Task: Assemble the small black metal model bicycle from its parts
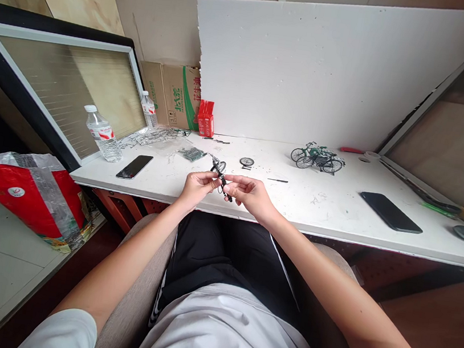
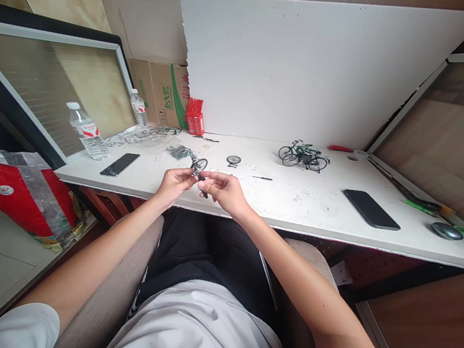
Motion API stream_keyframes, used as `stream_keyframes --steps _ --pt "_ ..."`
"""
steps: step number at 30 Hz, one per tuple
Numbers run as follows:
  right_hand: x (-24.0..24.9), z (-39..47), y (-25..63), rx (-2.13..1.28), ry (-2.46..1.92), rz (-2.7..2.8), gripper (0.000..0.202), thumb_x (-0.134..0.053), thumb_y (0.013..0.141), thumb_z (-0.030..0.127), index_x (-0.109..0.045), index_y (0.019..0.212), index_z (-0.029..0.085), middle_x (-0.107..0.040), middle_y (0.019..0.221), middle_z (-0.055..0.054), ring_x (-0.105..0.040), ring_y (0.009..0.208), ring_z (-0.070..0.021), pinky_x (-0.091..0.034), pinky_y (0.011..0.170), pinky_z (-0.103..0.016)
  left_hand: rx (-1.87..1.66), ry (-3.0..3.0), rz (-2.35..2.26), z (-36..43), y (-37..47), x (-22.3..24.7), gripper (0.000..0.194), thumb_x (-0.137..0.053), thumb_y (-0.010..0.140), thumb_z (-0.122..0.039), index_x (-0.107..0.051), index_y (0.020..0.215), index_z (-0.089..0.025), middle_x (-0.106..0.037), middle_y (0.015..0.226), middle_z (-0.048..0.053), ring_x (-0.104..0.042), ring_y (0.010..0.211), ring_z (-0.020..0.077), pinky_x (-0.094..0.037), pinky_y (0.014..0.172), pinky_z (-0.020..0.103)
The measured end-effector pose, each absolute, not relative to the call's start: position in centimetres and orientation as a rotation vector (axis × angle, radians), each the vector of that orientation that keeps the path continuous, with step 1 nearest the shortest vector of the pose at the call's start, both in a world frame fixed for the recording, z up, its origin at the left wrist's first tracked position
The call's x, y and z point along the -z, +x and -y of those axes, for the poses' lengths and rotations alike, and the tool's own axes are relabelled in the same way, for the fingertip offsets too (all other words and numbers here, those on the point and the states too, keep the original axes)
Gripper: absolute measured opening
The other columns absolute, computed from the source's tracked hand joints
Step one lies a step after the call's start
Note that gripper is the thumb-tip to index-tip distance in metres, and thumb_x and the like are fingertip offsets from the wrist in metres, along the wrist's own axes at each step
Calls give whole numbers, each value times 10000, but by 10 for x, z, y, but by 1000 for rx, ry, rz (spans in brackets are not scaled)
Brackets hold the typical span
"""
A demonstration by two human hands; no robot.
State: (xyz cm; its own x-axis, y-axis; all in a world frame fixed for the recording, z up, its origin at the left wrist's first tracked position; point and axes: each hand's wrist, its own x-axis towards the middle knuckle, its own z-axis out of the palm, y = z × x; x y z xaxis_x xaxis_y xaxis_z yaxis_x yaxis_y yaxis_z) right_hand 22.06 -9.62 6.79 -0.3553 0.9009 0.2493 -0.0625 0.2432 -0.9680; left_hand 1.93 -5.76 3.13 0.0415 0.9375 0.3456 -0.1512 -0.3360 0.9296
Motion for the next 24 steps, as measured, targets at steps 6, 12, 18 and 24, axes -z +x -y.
stream_keyframes --steps 6,12,18,24 --pt "-67 94 222 -1295 -833 1561 612 -918 756 516 -785 1239 165 -788 873 -70 -716 769 -187 -444 556 -258 -1462 1338 -882 55 19 -28 525 -997 601 -528 -819 886 -125 -640 641 9 -460 550 81 -373 551 255" --pt "-64 91 222 -1286 -822 1562 572 -861 820 556 -790 1248 184 -773 859 -61 -706 761 -175 -475 567 -248 -1437 1429 -897 59 21 -31 500 -943 697 -547 -828 928 -118 -634 648 19 -504 557 100 -388 549 257" --pt "-61 87 224 -1300 -831 1539 453 -784 878 582 -829 1142 216 -755 953 -67 -701 761 -162 -509 566 -236 -1459 1434 -898 56 21 -27 475 -927 715 -533 -839 924 -115 -668 683 39 -532 606 115 -442 584 266" --pt "-56 86 222 -1257 -843 1603 506 -791 889 537 -792 1276 211 -745 926 -58 -679 773 -154 -516 566 -228 -1511 1395 -903 53 22 -23 481 -943 685 -511 -849 952 -123 -723 749 59 -591 657 137 -493 620 285"
